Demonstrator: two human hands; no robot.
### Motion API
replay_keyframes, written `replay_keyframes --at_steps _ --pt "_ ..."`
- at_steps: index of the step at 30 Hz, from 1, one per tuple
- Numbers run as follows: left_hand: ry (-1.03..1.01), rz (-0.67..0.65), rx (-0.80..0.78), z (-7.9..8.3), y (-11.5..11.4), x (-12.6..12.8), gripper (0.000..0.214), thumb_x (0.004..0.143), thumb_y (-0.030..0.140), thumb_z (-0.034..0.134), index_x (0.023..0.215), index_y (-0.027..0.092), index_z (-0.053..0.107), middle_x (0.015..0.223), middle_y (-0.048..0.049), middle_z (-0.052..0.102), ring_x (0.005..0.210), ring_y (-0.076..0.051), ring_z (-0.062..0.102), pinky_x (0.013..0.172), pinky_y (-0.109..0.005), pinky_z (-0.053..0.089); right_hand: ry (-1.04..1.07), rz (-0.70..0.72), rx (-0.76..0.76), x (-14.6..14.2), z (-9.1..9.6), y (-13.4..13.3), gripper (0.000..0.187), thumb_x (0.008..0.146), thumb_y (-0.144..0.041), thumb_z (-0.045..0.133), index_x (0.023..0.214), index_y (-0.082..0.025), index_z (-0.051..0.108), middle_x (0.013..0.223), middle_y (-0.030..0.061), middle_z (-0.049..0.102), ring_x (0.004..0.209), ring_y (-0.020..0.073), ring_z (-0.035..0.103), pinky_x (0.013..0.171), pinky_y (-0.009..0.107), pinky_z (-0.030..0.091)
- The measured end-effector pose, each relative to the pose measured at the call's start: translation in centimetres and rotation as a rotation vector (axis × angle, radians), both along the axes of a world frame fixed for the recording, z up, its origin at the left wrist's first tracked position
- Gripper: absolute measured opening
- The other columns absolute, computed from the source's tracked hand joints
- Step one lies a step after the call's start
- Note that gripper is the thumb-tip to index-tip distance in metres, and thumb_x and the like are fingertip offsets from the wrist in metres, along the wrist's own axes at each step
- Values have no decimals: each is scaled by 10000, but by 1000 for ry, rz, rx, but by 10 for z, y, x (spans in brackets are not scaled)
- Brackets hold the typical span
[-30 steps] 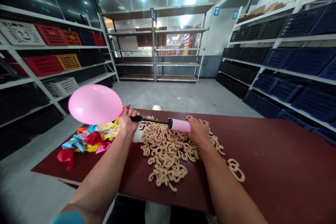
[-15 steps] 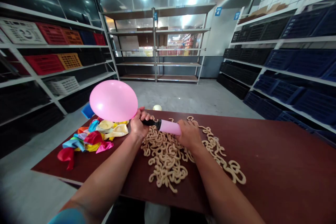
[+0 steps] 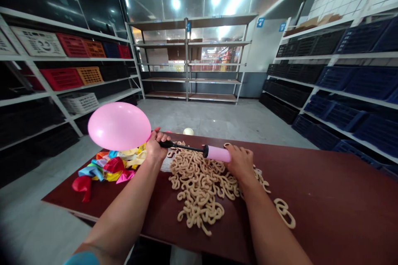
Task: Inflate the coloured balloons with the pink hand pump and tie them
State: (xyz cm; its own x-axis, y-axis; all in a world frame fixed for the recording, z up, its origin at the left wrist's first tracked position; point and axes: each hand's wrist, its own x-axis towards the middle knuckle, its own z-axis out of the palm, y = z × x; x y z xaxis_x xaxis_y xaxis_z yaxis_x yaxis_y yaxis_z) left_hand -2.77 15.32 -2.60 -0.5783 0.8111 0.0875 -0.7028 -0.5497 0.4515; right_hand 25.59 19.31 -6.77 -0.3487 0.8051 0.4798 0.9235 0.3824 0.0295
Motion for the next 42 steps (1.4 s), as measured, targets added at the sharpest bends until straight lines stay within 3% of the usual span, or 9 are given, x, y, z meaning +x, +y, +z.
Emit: replay_keyframes --at_steps 8,14,21,30,42 --pt "36 -142 49 -7 -4 33 119 853 283 457 837 172 496 475 79 217 411 -66 317 506 -240 342 -28 93 32 -24 4 -16 257 682 -263 546 924 -185 510 892 66 608 852 217 494 746 326 224" --pt "77 -166 43 -8 -6 49 133 853 286 455 822 168 508 478 76 213 417 -72 324 525 -262 363 -2 164 48 -38 5 -23 255 684 -306 558 901 -181 510 879 71 594 846 215 481 760 317 229" --pt "107 -152 54 -5 -5 35 129 831 311 493 851 184 501 469 79 237 422 -83 358 534 -270 384 -4 125 19 -31 5 -16 231 697 -300 548 901 -194 521 869 59 602 837 207 494 740 316 222" --pt "25 5 12 0 1 -4 125 869 241 396 836 165 488 452 85 232 384 -66 313 492 -235 343 -8 26 24 -5 -1 -1 354 706 -295 542 1049 -218 501 933 51 618 870 214 504 758 328 218" --pt "45 -160 48 -10 -4 38 112 844 280 470 823 174 500 472 77 217 417 -73 324 515 -253 351 -14 147 66 -35 6 -22 215 698 -298 548 877 -183 516 857 71 603 826 218 480 737 321 218"
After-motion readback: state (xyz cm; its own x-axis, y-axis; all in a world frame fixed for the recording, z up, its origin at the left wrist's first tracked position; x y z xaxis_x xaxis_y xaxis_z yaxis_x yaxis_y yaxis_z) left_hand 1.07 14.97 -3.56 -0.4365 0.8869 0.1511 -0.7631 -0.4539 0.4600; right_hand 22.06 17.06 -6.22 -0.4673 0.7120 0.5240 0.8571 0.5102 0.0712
